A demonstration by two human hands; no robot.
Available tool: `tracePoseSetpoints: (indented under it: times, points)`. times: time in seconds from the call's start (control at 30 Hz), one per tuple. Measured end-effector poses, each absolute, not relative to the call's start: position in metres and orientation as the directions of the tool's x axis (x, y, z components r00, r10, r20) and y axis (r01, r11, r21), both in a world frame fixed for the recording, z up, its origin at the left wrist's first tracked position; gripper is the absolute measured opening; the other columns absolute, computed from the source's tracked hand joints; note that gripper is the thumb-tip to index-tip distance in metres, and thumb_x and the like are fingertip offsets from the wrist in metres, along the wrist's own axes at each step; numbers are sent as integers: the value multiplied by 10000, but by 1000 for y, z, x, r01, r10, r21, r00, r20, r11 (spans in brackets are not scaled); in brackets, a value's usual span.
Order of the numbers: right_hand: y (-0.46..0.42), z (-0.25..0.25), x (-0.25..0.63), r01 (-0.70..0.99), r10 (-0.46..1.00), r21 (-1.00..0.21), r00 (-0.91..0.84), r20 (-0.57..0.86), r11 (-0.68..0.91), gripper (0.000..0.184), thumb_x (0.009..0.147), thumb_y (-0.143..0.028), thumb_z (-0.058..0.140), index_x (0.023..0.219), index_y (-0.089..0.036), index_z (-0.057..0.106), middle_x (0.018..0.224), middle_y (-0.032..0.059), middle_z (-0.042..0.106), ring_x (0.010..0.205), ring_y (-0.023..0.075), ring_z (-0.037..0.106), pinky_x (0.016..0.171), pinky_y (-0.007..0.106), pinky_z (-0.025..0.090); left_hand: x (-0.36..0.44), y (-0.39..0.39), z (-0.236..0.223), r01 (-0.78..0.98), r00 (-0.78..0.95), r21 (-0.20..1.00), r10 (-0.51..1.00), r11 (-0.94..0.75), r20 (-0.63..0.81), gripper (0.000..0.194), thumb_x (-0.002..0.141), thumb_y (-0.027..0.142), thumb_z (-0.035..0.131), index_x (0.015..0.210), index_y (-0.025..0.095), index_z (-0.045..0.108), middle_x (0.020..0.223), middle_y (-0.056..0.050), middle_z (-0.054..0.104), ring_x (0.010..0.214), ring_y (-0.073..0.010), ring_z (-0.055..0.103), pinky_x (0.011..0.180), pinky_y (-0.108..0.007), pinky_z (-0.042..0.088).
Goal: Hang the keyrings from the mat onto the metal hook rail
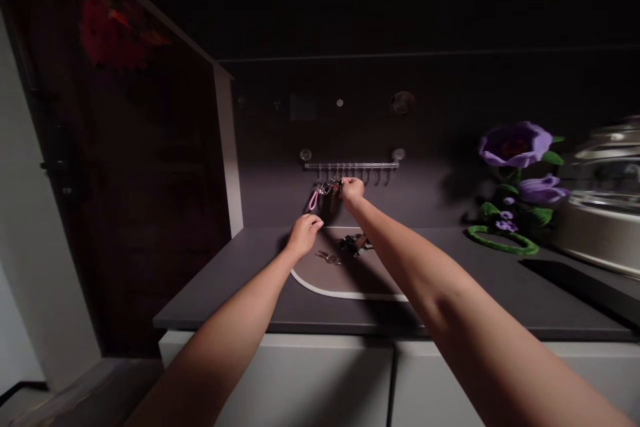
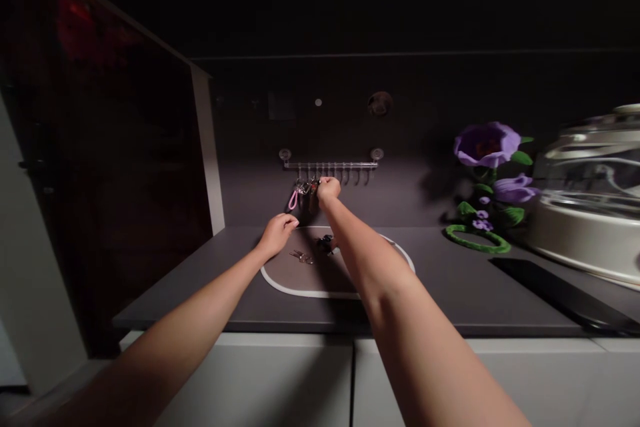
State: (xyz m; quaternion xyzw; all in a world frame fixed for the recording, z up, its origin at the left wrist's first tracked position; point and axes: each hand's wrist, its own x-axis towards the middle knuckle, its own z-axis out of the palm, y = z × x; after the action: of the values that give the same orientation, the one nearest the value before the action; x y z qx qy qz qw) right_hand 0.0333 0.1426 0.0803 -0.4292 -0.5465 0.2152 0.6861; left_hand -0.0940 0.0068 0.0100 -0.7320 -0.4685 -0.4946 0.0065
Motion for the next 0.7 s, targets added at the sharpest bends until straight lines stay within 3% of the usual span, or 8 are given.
tracePoseSetpoints:
  times: [0.3, 0.7]
  points:
    - [139, 69, 33, 127, 808, -890, 378, 452, 439, 171, 697, -255, 503, 711, -130, 618, 528, 2, 569, 477, 89, 499, 532, 199, 430, -95, 7, 12, 705, 60, 466, 700, -534, 712, 161, 785, 143, 468, 701, 147, 604, 678, -27, 584, 710, -139, 538, 706, -251, 402]
    - [134, 69, 45, 202, 819, -865, 283, 500, 458, 258, 698, -360, 499, 714, -137, 630, 550, 12, 589, 523, 120, 531, 578, 242, 446, -97, 9, 10, 663, 62, 506, 714, -552, 697, 159, 781, 165, 466, 712, 149, 608, 713, -32, 594, 686, -135, 537, 676, -251, 416]
